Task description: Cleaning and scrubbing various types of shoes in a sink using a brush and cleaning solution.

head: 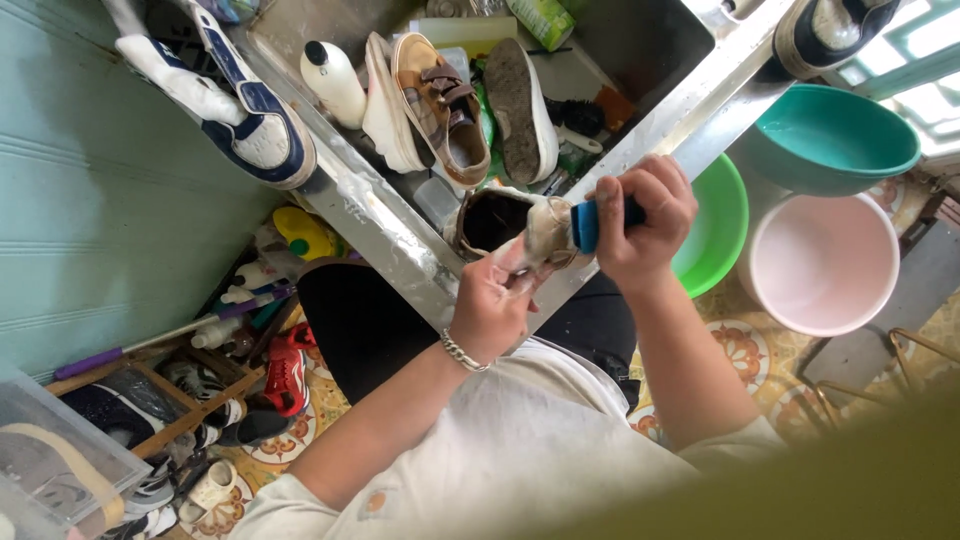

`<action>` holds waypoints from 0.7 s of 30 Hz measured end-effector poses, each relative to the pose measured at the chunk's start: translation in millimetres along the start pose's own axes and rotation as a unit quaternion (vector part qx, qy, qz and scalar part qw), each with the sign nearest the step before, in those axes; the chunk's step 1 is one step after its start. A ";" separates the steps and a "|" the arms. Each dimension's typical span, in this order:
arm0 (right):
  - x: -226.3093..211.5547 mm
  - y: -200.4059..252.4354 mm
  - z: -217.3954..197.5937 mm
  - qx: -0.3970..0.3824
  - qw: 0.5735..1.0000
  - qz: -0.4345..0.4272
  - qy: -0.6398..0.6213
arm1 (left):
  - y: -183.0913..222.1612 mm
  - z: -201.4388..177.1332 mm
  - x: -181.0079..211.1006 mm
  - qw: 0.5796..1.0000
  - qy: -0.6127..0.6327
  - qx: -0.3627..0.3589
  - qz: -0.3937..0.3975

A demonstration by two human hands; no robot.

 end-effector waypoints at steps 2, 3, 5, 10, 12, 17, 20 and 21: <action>-59.5 -6.6 30.0 -0.018 1.000 -0.018 -0.016 | -4.1 3.0 -17.7 0.999 0.029 0.006 -0.016; -90.3 -9.8 45.5 -0.035 0.998 -0.037 -0.032 | -6.4 4.6 -27.1 0.998 0.056 0.011 -0.031; -72.3 -7.6 34.6 -0.027 0.997 -0.028 -0.064 | -2.3 7.6 -9.8 0.997 0.066 0.016 -0.024; -41.8 -7.6 12.8 0.063 0.997 -0.021 0.025 | 0.2 9.0 -26.6 0.992 0.121 0.027 -0.027; -85.5 -6.4 40.2 0.056 0.997 -0.022 0.050 | 3.5 21.9 -55.2 0.969 0.233 0.006 -0.086; -38.4 -6.1 11.2 0.117 0.993 -0.025 0.016 | 4.8 0.9 -47.1 0.943 0.309 0.025 -0.121; -60.8 -8.5 32.8 0.115 0.993 0.001 -0.004 | 4.5 -6.3 -63.3 0.944 0.269 0.099 -0.164; -76.2 -6.9 47.6 0.110 0.993 0.011 -0.050 | 5.1 -13.8 -68.8 0.946 0.245 0.129 -0.169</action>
Point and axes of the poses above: each hand's wrist, its own y-axis away from the middle knuckle, its own z-axis out of the palm, x = y × z, the point moved 6 cm from there along -y, towards the middle knuckle, and after that the axes turned 6 degrees about -y, right-handed, at the moved point
